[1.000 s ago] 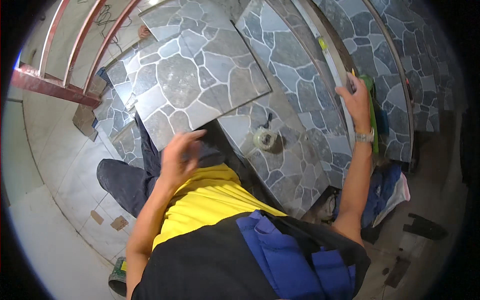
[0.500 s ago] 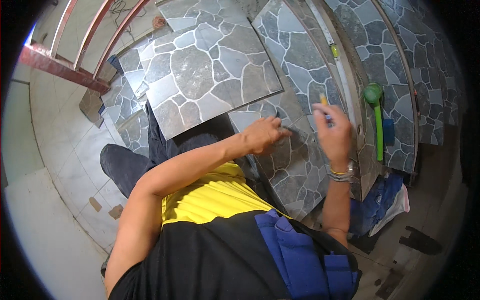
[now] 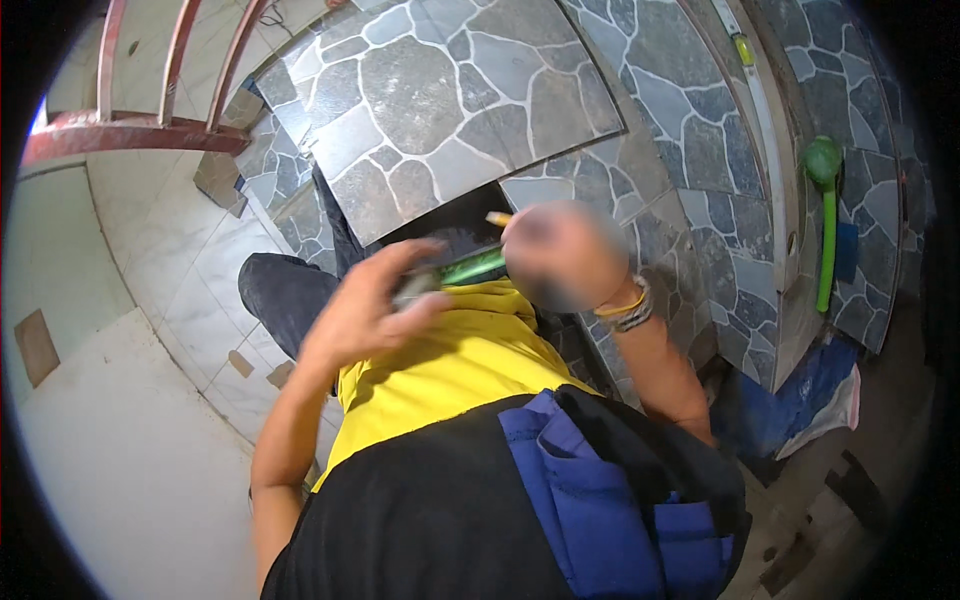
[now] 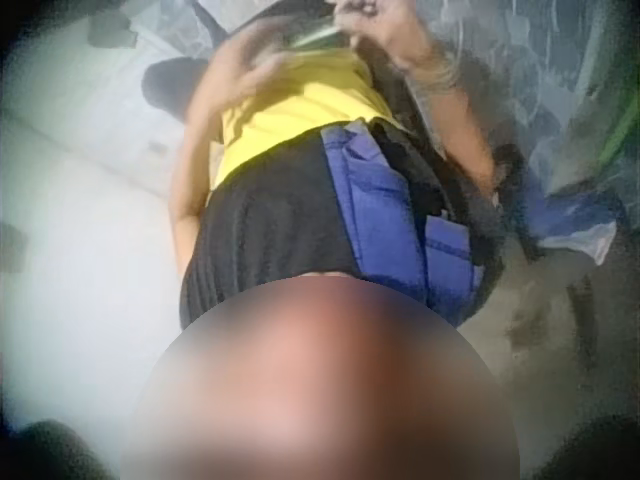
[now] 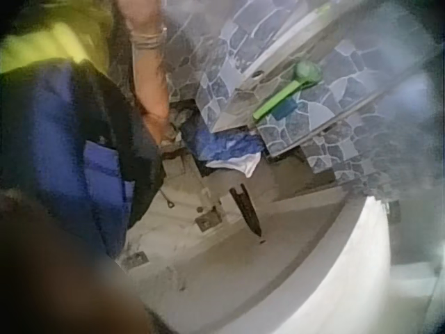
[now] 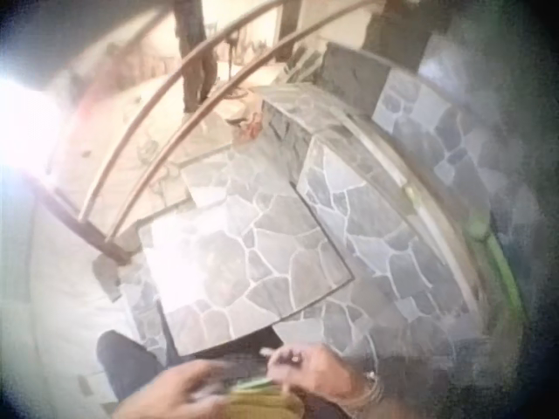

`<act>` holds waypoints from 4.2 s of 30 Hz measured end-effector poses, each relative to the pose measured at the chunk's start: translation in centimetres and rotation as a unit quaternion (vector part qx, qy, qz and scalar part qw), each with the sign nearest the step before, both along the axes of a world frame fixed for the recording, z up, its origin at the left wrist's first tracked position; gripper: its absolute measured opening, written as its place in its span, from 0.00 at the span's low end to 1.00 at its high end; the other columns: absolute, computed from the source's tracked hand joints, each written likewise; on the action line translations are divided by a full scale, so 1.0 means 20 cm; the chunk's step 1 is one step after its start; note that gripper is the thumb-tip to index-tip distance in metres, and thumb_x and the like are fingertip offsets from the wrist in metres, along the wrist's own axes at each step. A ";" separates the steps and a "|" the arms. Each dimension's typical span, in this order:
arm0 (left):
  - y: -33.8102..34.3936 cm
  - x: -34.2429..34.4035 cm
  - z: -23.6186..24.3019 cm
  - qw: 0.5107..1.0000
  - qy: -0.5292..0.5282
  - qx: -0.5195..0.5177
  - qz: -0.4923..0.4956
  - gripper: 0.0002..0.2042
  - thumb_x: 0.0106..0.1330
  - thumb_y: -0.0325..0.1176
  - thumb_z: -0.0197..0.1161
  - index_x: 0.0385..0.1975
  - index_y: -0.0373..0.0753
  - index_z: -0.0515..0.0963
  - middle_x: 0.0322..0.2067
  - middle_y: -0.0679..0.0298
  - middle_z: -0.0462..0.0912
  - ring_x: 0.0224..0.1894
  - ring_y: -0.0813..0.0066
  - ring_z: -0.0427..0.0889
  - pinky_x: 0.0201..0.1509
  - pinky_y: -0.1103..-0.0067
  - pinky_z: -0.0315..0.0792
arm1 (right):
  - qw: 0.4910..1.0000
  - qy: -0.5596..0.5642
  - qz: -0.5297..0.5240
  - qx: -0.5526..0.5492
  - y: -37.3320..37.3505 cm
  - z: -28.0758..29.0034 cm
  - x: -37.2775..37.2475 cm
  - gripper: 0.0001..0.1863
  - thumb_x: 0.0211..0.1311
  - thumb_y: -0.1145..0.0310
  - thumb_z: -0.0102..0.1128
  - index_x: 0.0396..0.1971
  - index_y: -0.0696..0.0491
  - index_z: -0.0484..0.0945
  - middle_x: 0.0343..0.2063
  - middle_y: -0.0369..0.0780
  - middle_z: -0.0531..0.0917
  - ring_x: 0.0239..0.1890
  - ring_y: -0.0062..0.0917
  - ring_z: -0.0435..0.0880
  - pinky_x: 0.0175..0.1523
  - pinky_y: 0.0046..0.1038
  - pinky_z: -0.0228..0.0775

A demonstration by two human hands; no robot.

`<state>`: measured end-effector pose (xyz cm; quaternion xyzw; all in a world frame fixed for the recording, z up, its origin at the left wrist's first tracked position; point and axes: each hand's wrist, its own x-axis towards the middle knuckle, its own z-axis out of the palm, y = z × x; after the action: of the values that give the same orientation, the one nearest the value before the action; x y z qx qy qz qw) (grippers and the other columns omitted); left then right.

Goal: Measuring and preparing a tile for installation on a concrete staircase.

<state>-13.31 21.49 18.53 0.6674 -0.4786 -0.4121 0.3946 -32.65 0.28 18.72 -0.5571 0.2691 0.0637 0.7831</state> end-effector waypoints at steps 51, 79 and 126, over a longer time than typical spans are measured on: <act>0.08 0.46 -0.18 0.905 -0.032 0.424 -0.018 0.16 0.64 0.43 0.58 0.39 0.36 0.84 0.29 0.60 0.83 0.31 0.70 0.80 0.40 0.73 0.76 | 0.690 0.039 -0.323 -0.647 -0.66 -0.59 -0.07 0.07 0.64 0.72 0.64 0.40 0.56 0.84 0.32 0.41 0.84 0.34 0.32 0.81 0.40 0.34 0.74; -0.19 1.24 -0.16 0.917 -0.283 0.261 0.109 0.17 0.65 0.41 0.58 0.41 0.33 0.83 0.31 0.47 0.85 0.34 0.56 0.86 0.43 0.66 0.77 | 0.662 -0.014 -0.215 -0.718 -0.62 -0.51 -0.01 0.16 0.58 0.71 0.68 0.47 0.56 0.83 0.43 0.46 0.83 0.48 0.44 0.78 0.57 0.43 0.68; -0.36 1.51 -0.24 0.920 -0.289 0.256 0.072 0.18 0.65 0.43 0.58 0.39 0.32 0.83 0.34 0.48 0.85 0.39 0.57 0.84 0.48 0.66 0.76 | 0.671 -0.006 -0.209 -0.711 -0.62 -0.51 -0.01 0.15 0.59 0.72 0.68 0.46 0.57 0.84 0.44 0.45 0.84 0.50 0.44 0.79 0.58 0.43 0.68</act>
<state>16.90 14.32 13.69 0.8681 -0.4010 -0.2804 0.0837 -32.92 -12.16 8.57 -0.8749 0.3379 -0.3155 0.1446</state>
